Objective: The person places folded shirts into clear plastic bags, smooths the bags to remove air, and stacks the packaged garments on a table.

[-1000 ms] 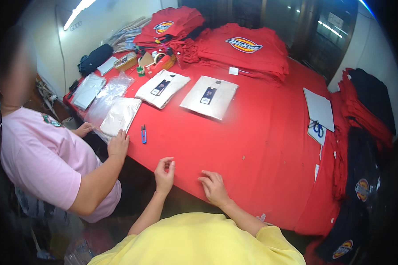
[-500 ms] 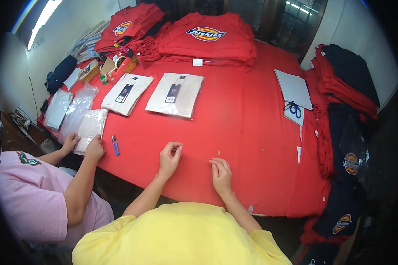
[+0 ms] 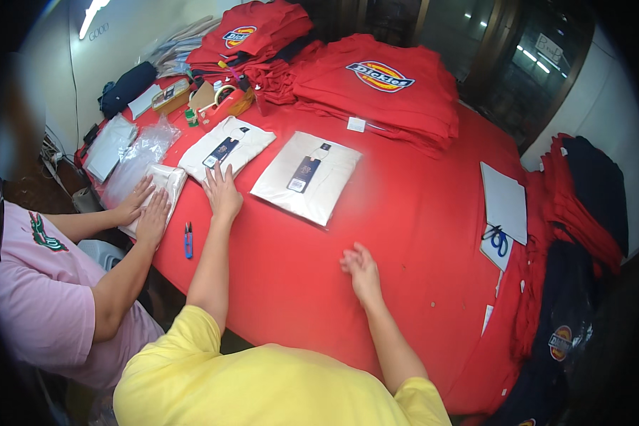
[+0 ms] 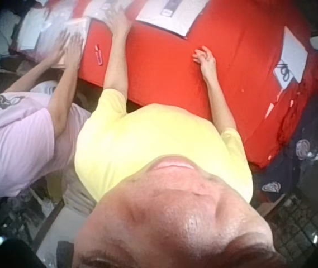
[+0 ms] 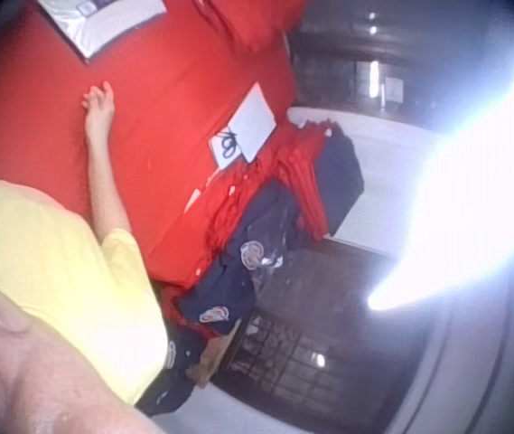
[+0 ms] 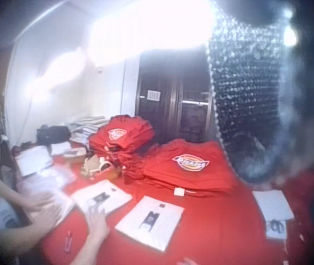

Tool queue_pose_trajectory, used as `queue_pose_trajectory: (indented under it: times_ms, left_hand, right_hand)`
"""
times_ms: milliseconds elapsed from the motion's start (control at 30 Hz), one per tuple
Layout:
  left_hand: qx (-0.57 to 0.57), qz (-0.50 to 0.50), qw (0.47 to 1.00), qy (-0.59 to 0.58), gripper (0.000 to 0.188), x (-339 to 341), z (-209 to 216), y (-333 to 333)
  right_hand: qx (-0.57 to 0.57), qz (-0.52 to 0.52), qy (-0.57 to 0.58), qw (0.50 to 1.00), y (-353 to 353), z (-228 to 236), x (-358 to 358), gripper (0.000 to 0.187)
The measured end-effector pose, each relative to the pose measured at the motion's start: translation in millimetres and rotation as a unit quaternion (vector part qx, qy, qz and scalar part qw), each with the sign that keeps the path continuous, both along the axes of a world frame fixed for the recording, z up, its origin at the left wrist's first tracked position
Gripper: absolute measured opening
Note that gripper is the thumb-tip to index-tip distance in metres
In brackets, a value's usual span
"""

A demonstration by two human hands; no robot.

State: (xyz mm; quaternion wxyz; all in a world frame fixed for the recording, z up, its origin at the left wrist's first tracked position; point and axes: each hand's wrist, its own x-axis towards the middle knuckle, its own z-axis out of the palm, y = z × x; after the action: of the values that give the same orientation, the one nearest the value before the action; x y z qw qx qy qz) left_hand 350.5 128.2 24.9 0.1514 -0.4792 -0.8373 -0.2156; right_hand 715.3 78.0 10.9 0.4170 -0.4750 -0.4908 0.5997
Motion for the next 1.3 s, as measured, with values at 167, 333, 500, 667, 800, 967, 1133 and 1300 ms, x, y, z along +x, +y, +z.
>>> queue_pose_trajectory:
  times_ms: [167,333,500,667,800,967,1133,1300]
  left_hand:
    - [0.062,-0.054,0.996,-0.016,0.057,-4,-9,-2]
    - [0.061,-0.122,0.97,-0.202,0.052,43,-37,-41]
    - [0.089,-0.094,0.958,-0.255,0.057,52,-24,-41]
    - [0.026,-0.132,0.986,-0.098,0.057,49,-44,-38]
    - [0.11,-0.087,0.986,-0.089,0.05,50,-48,-38]
    - [0.075,-0.253,0.961,-0.08,0.036,94,13,29]
    - [-0.018,-0.227,0.974,0.0,0.036,138,12,126]
    - [-0.108,-0.185,0.976,-0.05,0.032,129,0,156]
  right_hand:
    - [-0.033,-0.009,0.044,0.998,77,0,-58,0.058]
    - [0.007,0.001,-0.031,1.0,83,-5,-72,0.055]
    - [0.068,-0.029,-0.073,0.995,70,-4,-70,0.039]
    - [0.15,-0.026,-0.127,0.98,63,-16,-68,0.03]
    - [0.205,0.027,-0.155,0.966,56,-6,-75,0.032]
    - [0.209,0.018,-0.177,0.962,59,-12,-71,0.03]
    - [0.209,0.019,-0.179,0.961,59,-12,-68,0.029]
    - [0.186,0.038,-0.157,0.969,58,-4,-71,0.03]
